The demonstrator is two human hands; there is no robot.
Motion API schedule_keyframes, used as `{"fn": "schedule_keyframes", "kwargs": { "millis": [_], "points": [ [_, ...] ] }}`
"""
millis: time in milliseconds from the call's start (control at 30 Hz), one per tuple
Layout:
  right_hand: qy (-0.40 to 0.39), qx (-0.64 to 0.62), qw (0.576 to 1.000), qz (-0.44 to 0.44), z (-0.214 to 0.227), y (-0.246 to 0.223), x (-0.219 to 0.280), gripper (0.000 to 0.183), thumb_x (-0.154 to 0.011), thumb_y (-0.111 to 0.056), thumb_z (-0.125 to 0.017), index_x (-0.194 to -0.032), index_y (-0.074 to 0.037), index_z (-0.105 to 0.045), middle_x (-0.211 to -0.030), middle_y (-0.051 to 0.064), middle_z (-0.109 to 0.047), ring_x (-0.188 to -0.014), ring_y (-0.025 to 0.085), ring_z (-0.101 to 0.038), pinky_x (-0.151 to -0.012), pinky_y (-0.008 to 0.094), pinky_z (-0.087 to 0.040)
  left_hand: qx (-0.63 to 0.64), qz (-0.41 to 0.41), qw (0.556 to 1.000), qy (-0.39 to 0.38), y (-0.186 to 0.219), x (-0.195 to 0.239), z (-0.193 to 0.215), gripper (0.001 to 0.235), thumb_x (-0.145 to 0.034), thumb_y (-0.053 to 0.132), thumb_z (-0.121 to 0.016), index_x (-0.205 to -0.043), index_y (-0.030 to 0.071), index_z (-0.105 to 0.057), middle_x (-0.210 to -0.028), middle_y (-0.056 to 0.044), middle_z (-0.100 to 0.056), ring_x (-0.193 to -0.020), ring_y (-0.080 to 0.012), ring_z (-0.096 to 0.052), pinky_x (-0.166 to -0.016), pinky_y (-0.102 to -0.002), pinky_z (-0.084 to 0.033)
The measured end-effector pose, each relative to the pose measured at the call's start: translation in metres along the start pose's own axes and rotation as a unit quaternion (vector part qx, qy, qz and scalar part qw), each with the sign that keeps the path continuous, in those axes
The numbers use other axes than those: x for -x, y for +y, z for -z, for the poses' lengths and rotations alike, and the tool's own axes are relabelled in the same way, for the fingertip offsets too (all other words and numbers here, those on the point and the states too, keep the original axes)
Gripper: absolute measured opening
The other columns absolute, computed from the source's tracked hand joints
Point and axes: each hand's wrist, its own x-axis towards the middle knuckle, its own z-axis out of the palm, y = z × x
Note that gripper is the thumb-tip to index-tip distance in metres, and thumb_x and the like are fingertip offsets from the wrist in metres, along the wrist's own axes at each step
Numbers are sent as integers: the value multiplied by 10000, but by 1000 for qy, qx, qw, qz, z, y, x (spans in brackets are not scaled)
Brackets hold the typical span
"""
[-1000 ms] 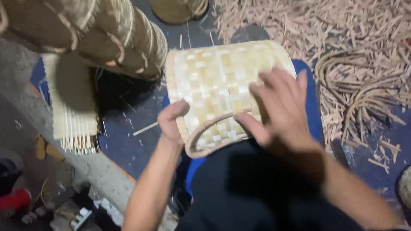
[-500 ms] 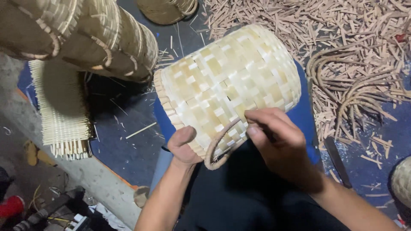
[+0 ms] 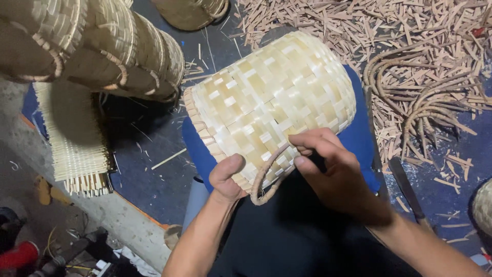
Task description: The person sits on the floor with a woven bamboo basket on their lap and attaches a curved rattan handle. They thread the handle ends through the basket weave, tuck and press the strips into place, rotate the basket to work on each side, and use a knife to help seat the handle ends.
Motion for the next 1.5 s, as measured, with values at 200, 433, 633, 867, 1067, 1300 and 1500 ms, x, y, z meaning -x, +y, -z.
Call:
{"fn": "schedule_keyframes", "kwargs": {
  "millis": [200, 433, 633, 867, 1067, 1300, 1500],
  "points": [
    [-10, 65, 998, 23, 2, 5, 1, 381, -920, -32, -681, -1286, 41, -605, -1217, 142, -642, -1072, 174, -659, -934, 278, -533, 1, -30, 1000, -1, 11, -3, -10, 921, -861, 342, -696, -1572, -87, -298, -1489, -291, -508, -1342, -420, -561, -1165, -523, -449],
    [55, 112, 990, 59, -2, 8, 3, 272, -973, -34, -670, -1243, -13, -651, -1160, 149, -692, -1031, 227, -703, -896, 296, -569, 17, -53, 998, -16, 11, 1, -3, 944, -886, 314, -695, -1617, -91, -256, -1539, -304, -465, -1385, -425, -531, -1201, -537, -423],
    [48, 142, 988, 38, -2, 7, -1, 289, -913, -34, -700, -1198, 4, -674, -1153, 155, -682, -1028, 235, -696, -905, 302, -554, 19, -45, 999, -20, 13, -4, -9, 952, -871, 322, -704, -1615, -71, -259, -1525, -304, -474, -1359, -435, -548, -1167, -551, -445],
    [58, -7, 994, -97, 0, 17, 2, 233, -954, -19, -669, -1183, 14, -688, -1098, 83, -685, -965, 111, -669, -871, 242, -557, 15, -34, 999, -10, 8, -5, -14, 972, -850, 339, -714, -1605, -71, -259, -1518, -298, -479, -1359, -431, -545, -1164, -550, -449],
    [18, 32, 996, -86, 2, 11, 1, 295, -913, 4, -694, -1205, 14, -660, -1114, 73, -640, -947, 105, -634, -859, 233, -537, 19, -20, 999, -32, 9, -6, -12, 967, -869, 331, -712, -1616, -88, -263, -1530, -313, -476, -1373, -449, -533, -1177, -554, -433],
    [9, 175, 984, 19, 58, -15, -21, 262, -943, -170, -685, -1143, -1, -694, -1064, 85, -691, -970, 150, -662, -880, 283, -539, 5, -15, 1000, -10, 35, -21, 19, 842, -917, 251, -615, -1595, -85, -245, -1552, -293, -441, -1397, -446, -497, -1202, -533, -397],
    [-34, 396, 900, 182, 92, 18, -81, 639, -806, -168, -728, -1359, 133, -620, -1401, 363, -497, -1335, 462, -446, -1078, 486, -361, -11, 42, 999, 15, 65, -57, 19, 670, -1042, 353, -491, -1561, -47, -349, -1529, -232, -490, -1383, -366, -521, -1199, -488, -404]
  ]
}}
